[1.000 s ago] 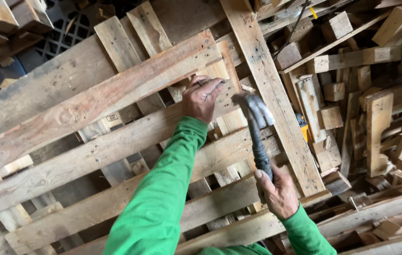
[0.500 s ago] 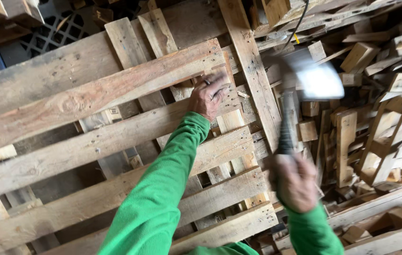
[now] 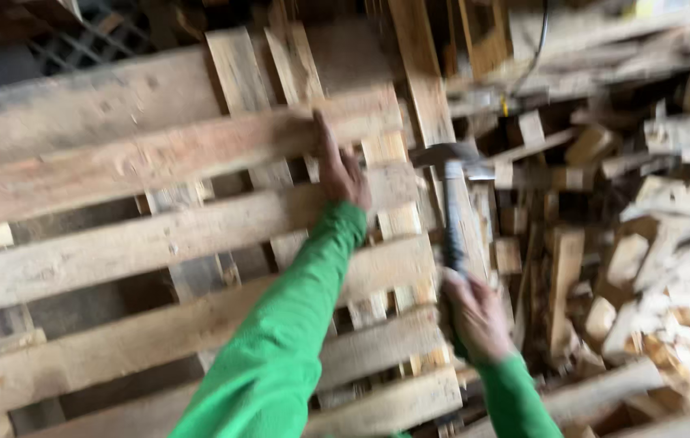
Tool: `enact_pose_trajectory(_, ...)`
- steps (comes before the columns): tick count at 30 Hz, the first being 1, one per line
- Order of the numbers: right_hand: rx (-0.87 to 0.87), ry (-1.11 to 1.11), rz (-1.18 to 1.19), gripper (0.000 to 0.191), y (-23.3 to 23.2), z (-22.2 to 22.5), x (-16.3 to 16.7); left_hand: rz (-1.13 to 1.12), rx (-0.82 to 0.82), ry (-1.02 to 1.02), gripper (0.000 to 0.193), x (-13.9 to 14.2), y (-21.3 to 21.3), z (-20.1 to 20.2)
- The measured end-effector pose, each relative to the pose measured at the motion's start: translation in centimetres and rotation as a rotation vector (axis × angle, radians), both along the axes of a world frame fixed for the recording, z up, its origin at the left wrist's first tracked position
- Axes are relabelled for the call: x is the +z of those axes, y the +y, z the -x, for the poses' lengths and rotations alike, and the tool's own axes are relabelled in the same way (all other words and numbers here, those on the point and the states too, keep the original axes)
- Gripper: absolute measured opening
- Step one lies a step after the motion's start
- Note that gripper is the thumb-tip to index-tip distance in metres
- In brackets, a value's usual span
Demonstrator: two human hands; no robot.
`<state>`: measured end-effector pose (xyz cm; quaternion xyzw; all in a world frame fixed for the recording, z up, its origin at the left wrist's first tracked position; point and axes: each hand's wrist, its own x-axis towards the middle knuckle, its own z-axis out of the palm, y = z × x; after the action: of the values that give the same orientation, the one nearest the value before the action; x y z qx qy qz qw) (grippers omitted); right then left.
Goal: The person repairs wooden pallets by hammering nails into loose planks. They take nails from a wooden nail box, position each nail on a pallet board, and drive it in with a hammer, working across several pallets.
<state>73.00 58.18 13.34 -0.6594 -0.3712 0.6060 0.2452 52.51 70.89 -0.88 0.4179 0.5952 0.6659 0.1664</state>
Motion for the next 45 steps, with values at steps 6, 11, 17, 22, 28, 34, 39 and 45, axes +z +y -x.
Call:
enact_pose_trajectory(6,-0.099,0.516,-0.856,0.028,0.0,-8.3,7.7,0.012,0.016,-0.020,0.086,-0.6,-0.3,-0.8)
enact_pose_trajectory(11,-0.087,0.313,-0.641,0.026,-0.1,-4.8,-1.1,0.074,0.012,-0.115,0.085,-3.0,0.0,-1.2)
enact_pose_trajectory(17,0.030,-0.069,0.038,0.024,-2.9,-4.1,-3.8,0.034,0.070,0.094,0.080,-4.4,-0.3,-0.9)
enact_pose_trajectory(22,-0.176,0.164,-0.347,0.023,-2.8,-4.3,2.0,-0.150,-0.035,-0.784,0.053,-5.2,1.4,-0.5)
enact_pose_trajectory(28,0.012,0.126,-0.390,0.033,-1.9,-1.0,-2.1,-0.004,0.012,-0.218,0.068,-5.4,0.9,-0.9)
enact_pose_trajectory(34,0.125,-0.105,0.019,0.047,-4.3,-2.7,-7.6,-0.065,-0.013,-0.430,0.062,-4.2,0.7,0.2)
enact_pose_trajectory(39,0.411,-0.477,-0.096,0.036,-6.4,-2.2,-9.1,0.023,-0.096,-0.350,0.069,-3.2,0.4,0.9)
enact_pose_trajectory(45,0.560,-0.591,-0.301,0.041,-7.6,-0.8,-6.7,0.162,-0.522,-0.477,0.058,0.4,-2.1,7.1)
